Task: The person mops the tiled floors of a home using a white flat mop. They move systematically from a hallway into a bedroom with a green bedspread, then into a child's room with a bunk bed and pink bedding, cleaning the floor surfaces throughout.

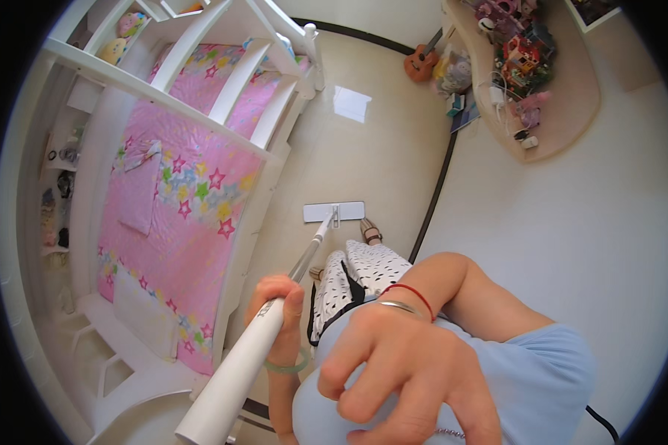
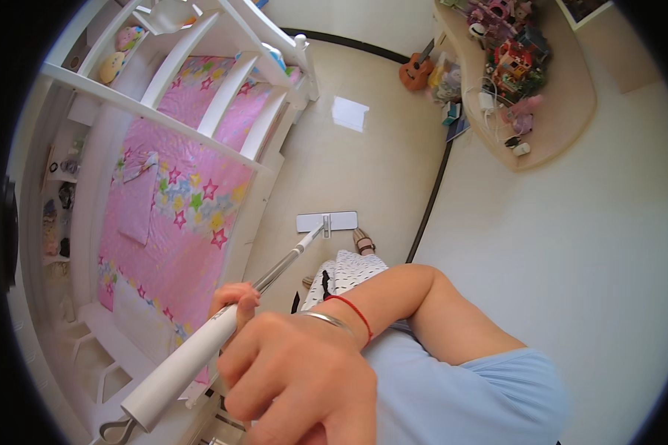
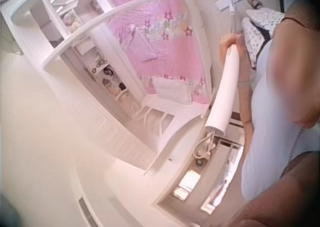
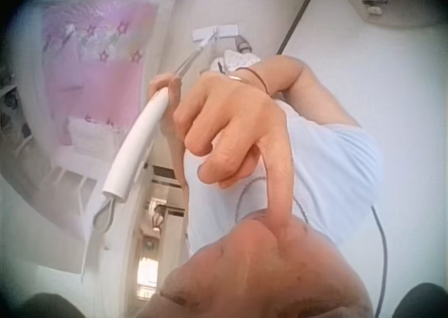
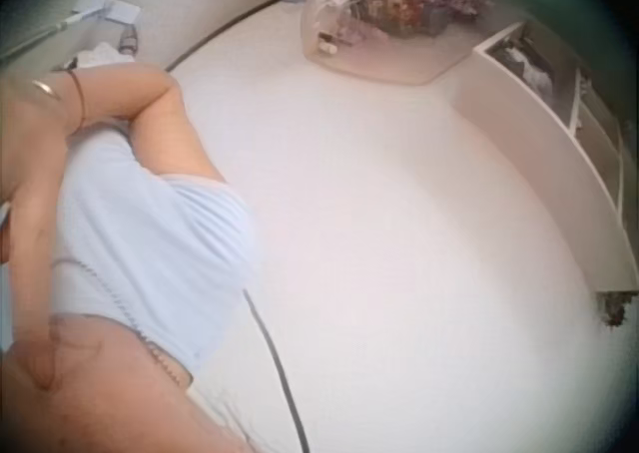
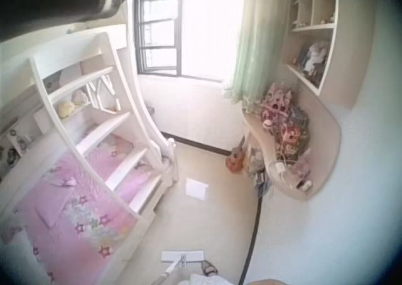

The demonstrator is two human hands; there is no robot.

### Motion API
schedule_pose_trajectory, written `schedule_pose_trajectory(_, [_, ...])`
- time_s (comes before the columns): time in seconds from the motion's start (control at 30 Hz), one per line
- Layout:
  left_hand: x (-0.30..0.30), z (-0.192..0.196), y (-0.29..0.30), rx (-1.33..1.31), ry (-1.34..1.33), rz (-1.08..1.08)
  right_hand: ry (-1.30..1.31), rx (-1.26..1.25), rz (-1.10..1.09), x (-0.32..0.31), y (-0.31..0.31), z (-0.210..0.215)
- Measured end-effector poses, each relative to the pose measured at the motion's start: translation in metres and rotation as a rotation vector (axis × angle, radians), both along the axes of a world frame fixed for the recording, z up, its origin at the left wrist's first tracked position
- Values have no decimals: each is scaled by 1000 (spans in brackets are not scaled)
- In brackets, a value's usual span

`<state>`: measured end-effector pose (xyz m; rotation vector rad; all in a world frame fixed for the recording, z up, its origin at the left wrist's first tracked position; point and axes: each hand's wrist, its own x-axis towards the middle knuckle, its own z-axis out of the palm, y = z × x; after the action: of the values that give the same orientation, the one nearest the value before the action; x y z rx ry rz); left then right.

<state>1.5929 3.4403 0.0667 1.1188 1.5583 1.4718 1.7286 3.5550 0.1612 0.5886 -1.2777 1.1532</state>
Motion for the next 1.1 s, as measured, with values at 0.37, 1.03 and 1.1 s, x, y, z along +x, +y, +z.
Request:
schedule_pose_trajectory(0.37, [-16, 6, -36, -52, 43, 81, -1199, -41, -201, -37, 8, -171])
schedule_pose_trajectory(1.03, [-95, -81, -94, 246, -171, -11, -1749, 147, -310, -95, -41, -401])
schedule_pose_trajectory(1.1, [-97, -101, -101, 238, -151, -26, -1842, 239, -188, -97, -37, -421])
